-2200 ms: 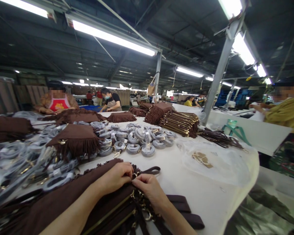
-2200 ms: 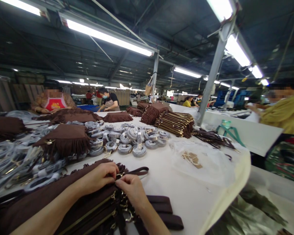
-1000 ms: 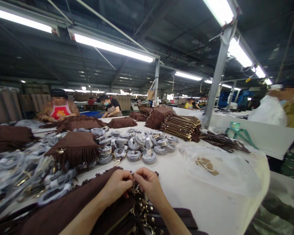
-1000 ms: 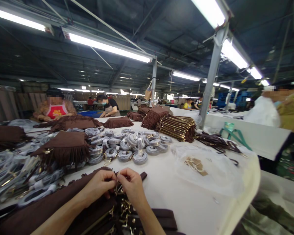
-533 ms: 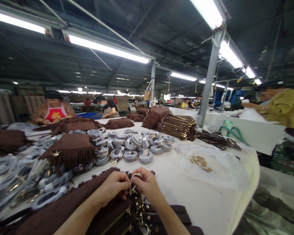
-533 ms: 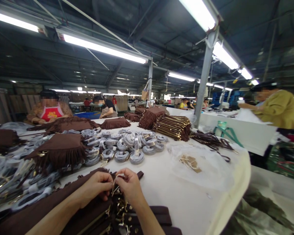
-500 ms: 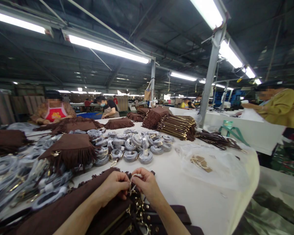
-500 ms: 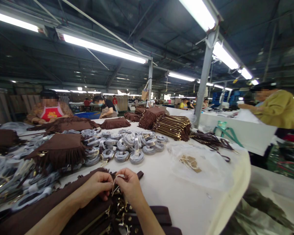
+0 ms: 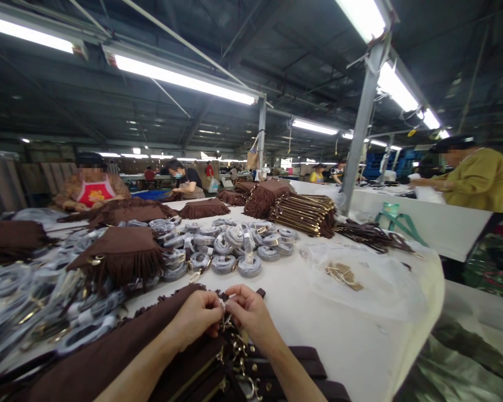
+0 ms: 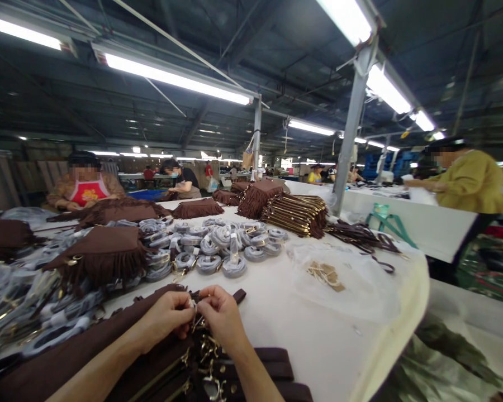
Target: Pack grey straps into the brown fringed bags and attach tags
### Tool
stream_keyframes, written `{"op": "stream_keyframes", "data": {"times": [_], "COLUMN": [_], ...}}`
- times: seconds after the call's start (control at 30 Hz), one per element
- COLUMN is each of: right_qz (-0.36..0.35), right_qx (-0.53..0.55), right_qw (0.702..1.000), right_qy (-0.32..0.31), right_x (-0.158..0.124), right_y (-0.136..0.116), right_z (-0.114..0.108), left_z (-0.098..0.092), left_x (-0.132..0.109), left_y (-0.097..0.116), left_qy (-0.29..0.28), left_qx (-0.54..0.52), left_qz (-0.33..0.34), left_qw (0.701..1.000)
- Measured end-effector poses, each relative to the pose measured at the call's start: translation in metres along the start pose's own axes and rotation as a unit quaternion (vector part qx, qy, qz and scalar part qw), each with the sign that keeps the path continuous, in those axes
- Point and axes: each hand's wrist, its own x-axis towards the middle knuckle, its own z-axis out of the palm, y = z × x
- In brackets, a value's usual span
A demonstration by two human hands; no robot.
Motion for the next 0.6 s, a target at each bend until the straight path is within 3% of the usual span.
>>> {"op": "stream_keyframes", "data": {"times": [0.4, 0.6], "right_qz": [-0.033, -0.04], "right_qx": [-0.015, -0.041], "right_qw": [0.999, 0.998], "right_qy": [0.013, 0.014], "right_x": [0.002, 0.001], "right_y": [0.009, 0.008], "right_z": [-0.001, -0.004], "left_z": [0.005, 0.002], "left_x": [0.0, -0.005], "left_y": [-0.006, 0.005], "left_qy": [0.018, 0.035], "left_qx": [0.04, -0.043], "left_qz": [0.02, 0.014], "left_qw": [0.999, 0.998]}}
